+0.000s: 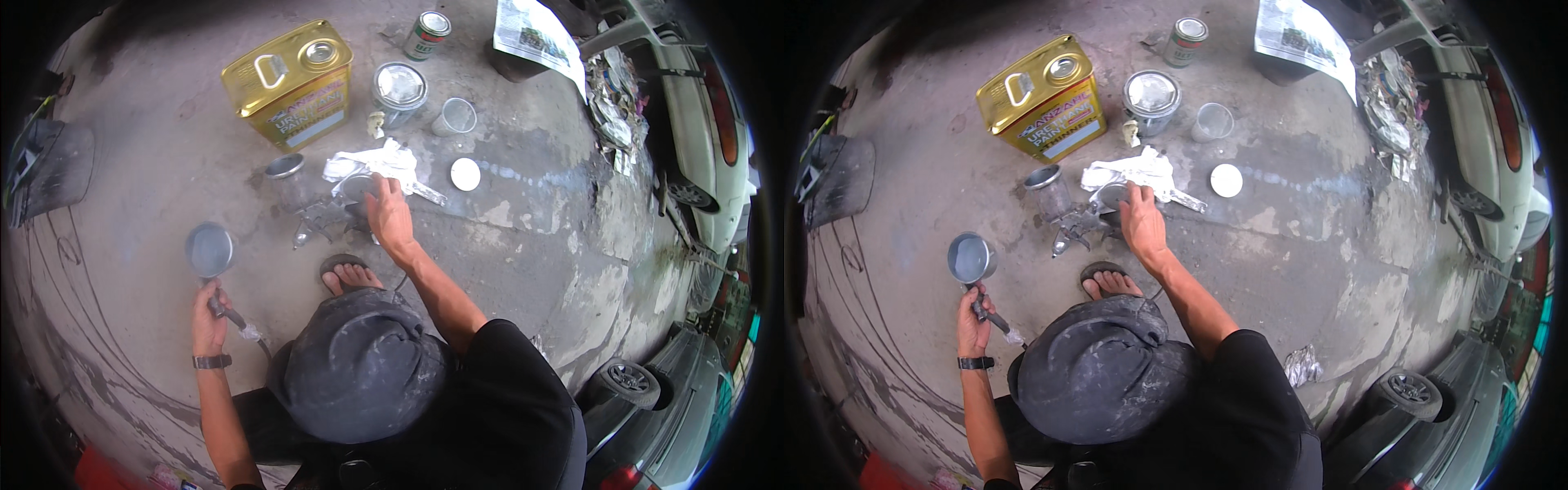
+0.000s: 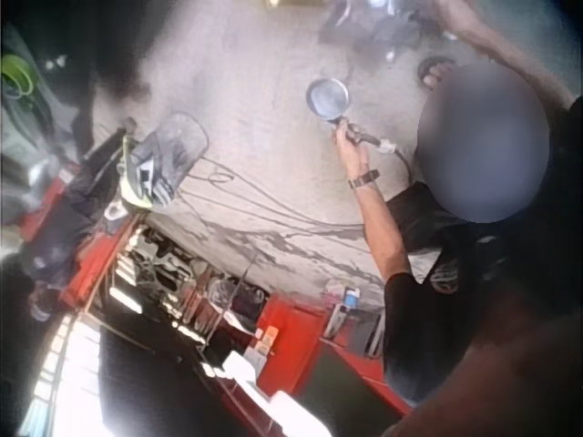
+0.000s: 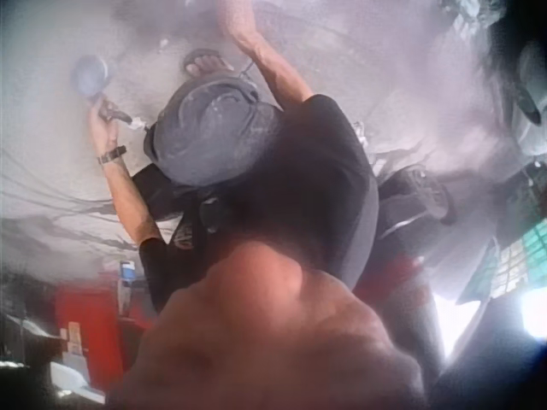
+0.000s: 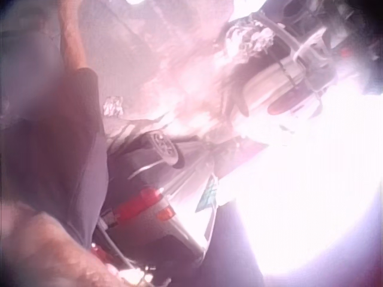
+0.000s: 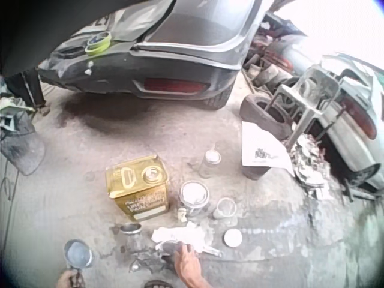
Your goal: The person sits on the floor and prepares a paint spray gun by attaching the cup, pouring paint thinner, and wiping the gun with a cloth. The person then stands and walks toward a car part covered with newspaper and tape, holding the spray gun.
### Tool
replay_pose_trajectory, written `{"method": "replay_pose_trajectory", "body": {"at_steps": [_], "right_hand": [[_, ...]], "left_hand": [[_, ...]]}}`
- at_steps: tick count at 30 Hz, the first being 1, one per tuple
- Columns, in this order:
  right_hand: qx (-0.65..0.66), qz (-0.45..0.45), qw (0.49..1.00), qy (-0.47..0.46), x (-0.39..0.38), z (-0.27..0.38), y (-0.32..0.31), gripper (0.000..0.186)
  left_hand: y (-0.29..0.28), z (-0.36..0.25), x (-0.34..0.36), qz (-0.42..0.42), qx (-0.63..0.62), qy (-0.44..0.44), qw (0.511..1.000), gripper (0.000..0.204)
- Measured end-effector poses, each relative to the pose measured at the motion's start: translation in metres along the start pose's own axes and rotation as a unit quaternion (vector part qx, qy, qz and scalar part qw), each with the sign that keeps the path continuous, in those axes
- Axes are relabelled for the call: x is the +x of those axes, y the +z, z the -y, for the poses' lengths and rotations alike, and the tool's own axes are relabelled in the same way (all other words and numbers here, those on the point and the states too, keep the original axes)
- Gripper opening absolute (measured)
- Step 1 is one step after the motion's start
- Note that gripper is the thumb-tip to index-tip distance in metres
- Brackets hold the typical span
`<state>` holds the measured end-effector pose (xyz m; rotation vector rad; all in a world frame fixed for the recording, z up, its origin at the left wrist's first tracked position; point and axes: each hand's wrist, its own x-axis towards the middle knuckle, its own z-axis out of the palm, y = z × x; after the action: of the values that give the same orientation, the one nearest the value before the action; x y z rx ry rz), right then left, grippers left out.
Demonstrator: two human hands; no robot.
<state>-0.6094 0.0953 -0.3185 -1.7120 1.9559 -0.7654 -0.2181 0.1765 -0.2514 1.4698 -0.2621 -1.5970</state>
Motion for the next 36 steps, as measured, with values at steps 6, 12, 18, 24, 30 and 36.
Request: {"method": "replay_pose_trajectory", "body": {"at_steps": [6, 12, 18, 24, 30, 36], "right_hand": [[-0.007, -0.134, 0.986, 0.095, -0.008, -0.044, -0.047, 0.041], [-0.128, -0.216, 0.963, 0.100, 0.014, -0.135, -0.078, 0.056], [-0.100, -0.120, 0.975, 0.156, 0.026, -0.159, -0.089, 0.059], [-0.061, -0.141, 0.987, 0.039, 0.019, -0.137, -0.093, 0.055], [-0.152, -0.063, 0.986, -0.005, 0.027, -0.123, -0.064, 0.049], [-0.200, -0.069, 0.977, -0.036, 0.034, -0.124, -0.069, 0.049]], "left_hand": [[-0.006, 0.001, 0.002, -0.002, -0.002, 0.003, 1.000, 0.028], [-0.007, 0.004, 0.010, 0.015, -0.008, -0.008, 1.000, 0.029], [-0.002, 0.005, 0.010, 0.016, 0.005, -0.006, 1.000, 0.024], [0.011, 0.000, 0.002, 0.002, 0.013, -0.001, 1.000, 0.022], [0.007, 0.006, 0.000, -0.009, 0.025, 0.003, 1.000, 0.021], [0.017, -0.006, -0.007, 0.020, 0.065, 0.017, 0.998, 0.024]]}}
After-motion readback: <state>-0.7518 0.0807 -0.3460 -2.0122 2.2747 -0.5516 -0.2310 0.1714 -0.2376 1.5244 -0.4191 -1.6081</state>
